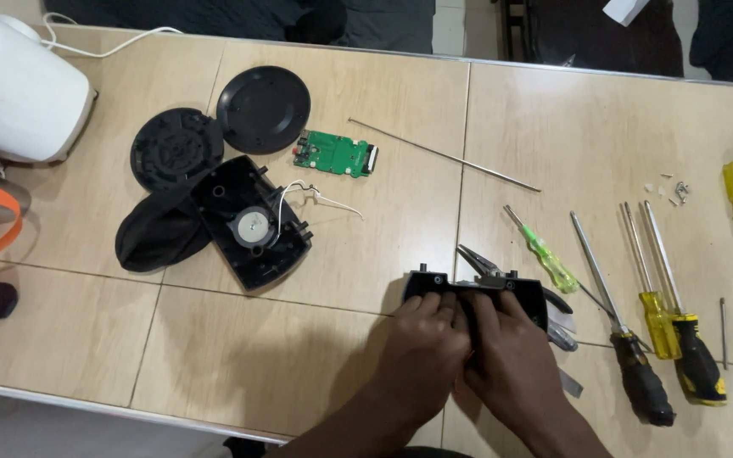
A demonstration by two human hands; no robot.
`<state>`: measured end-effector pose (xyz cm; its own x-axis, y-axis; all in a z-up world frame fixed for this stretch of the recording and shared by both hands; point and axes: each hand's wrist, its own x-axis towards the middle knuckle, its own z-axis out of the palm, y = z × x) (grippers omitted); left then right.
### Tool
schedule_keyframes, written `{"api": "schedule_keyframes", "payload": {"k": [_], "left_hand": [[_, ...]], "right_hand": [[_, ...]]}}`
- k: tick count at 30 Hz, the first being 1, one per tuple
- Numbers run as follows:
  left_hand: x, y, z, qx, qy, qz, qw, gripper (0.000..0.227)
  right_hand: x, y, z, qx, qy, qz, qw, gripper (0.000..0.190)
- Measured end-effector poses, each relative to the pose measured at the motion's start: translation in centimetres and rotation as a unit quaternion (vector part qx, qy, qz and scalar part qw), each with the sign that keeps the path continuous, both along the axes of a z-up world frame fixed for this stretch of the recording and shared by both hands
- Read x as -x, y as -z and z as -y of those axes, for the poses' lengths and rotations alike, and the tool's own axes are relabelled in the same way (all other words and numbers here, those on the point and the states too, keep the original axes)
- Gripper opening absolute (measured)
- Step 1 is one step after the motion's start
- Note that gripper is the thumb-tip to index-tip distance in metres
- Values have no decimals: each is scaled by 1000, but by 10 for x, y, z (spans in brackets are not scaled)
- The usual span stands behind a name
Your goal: Detaching a rechargeable battery from the internal housing of an electronic device.
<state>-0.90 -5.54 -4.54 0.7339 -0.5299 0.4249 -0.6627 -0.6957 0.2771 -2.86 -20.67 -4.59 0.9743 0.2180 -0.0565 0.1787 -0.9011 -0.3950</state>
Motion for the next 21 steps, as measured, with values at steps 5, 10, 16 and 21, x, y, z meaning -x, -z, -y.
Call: {"api": "schedule_keyframes", "payload": {"k": [5,10,16,21], "left_hand": [[3,9,10,-42,-40,7,998,8],[5,25,19,-73,-92,28,993,9],[3,17,23,-56,-126,67,988,22],[2,7,19,-63,-138,78,985,27]], "right_hand": [[-1,-5,-3,-6,-13,-5,1000,61],[2,1,-3,18,-1,3,1000,55],[-2,-5,-9,63,37,-38,997,80],[-7,-5,-6,54,7,-11,998,60]]}}
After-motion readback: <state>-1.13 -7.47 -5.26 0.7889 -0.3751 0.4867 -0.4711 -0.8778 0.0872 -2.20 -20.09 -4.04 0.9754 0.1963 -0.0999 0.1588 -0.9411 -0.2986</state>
